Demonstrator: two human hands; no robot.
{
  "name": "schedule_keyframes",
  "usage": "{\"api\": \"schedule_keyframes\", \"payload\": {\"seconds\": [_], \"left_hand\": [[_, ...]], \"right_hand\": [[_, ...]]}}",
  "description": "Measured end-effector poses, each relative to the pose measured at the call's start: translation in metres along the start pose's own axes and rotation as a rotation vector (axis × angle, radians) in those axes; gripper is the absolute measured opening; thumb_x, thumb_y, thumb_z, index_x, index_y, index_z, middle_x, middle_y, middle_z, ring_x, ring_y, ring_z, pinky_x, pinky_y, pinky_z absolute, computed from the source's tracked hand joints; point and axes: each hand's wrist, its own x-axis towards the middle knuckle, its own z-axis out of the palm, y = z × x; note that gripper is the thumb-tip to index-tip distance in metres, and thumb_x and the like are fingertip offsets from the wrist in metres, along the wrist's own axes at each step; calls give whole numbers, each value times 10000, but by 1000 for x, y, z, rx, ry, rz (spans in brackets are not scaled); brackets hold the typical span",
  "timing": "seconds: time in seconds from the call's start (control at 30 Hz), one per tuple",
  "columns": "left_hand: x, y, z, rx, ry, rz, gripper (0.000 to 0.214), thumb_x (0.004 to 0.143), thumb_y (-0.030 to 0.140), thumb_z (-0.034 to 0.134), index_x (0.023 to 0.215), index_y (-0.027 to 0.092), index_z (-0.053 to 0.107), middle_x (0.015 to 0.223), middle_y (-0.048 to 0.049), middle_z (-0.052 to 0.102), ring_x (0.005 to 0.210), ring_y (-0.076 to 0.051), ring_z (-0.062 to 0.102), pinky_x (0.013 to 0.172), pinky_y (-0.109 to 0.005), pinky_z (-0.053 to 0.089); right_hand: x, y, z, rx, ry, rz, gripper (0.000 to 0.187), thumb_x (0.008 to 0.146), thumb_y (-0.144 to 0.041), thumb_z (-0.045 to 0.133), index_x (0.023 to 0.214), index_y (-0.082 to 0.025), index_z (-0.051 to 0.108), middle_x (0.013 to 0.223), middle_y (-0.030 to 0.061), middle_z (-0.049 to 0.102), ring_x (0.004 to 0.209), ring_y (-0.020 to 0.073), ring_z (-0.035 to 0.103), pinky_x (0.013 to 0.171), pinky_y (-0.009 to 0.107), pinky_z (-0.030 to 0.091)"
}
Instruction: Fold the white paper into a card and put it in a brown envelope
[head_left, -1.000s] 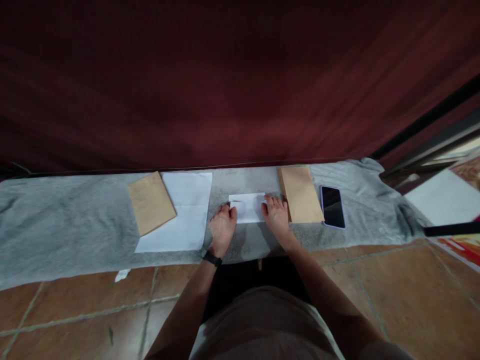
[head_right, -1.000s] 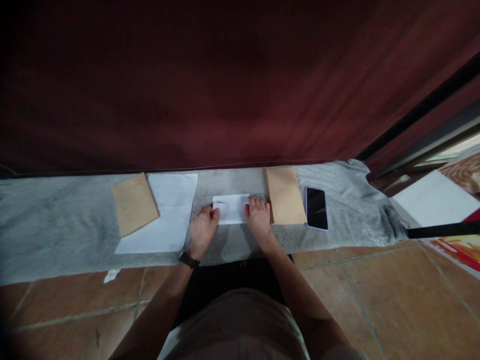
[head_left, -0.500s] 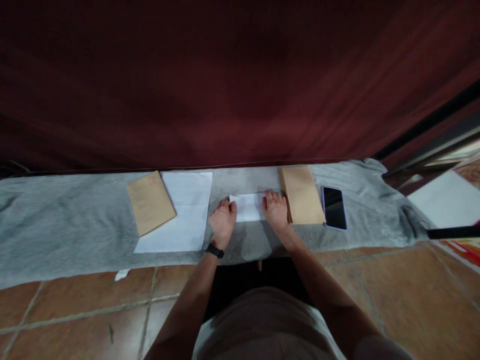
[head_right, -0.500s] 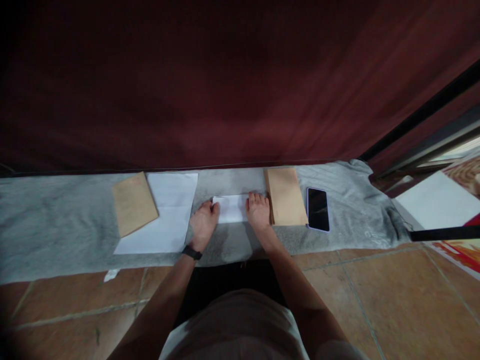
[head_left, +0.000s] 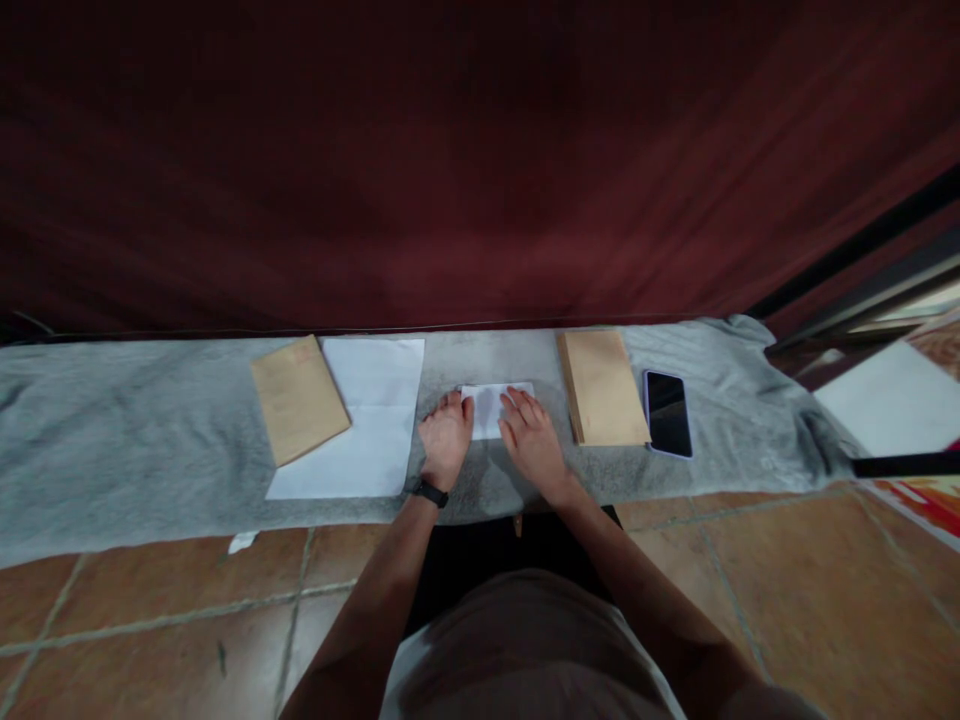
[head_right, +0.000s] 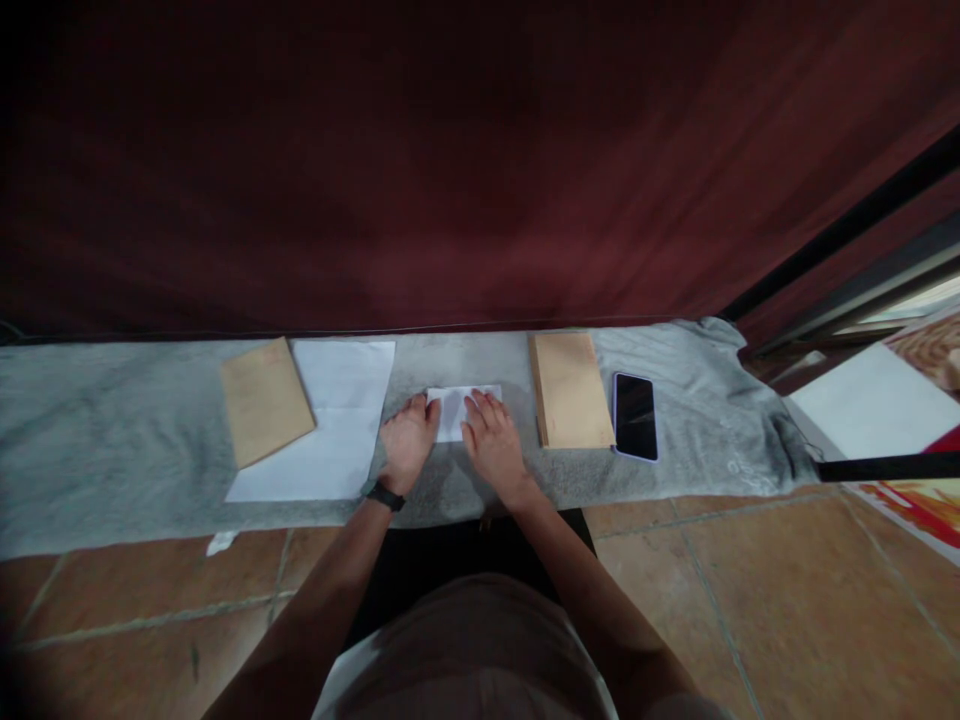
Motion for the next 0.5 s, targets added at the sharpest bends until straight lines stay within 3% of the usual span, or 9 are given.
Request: {"api": "schedule_keyframes", "payload": {"seconds": [0.17, 0.5], "left_hand": [[0, 0, 1, -26, 5, 3, 411, 1055, 414, 335, 1166, 177, 653, 1048, -147, 760, 943, -282, 737, 761, -339, 525], [-2, 0, 3, -27, 36, -5, 426, 1067, 402, 291, 1148, 173, 641, 1037, -143, 758, 909, -265, 738, 745, -326, 518]], "right_hand": [[-17, -7, 7, -4, -77, -102, 523, 1075, -372, 393, 1560, -177, 404, 1651, 97, 348, 1533, 264, 279, 1245, 476, 248], [-21, -8, 9, -39, -86, -77, 531, 1068, -386, 440, 1571, -224, 387, 1659, 99, 319, 1540, 266, 274, 1253, 536, 197]]}}
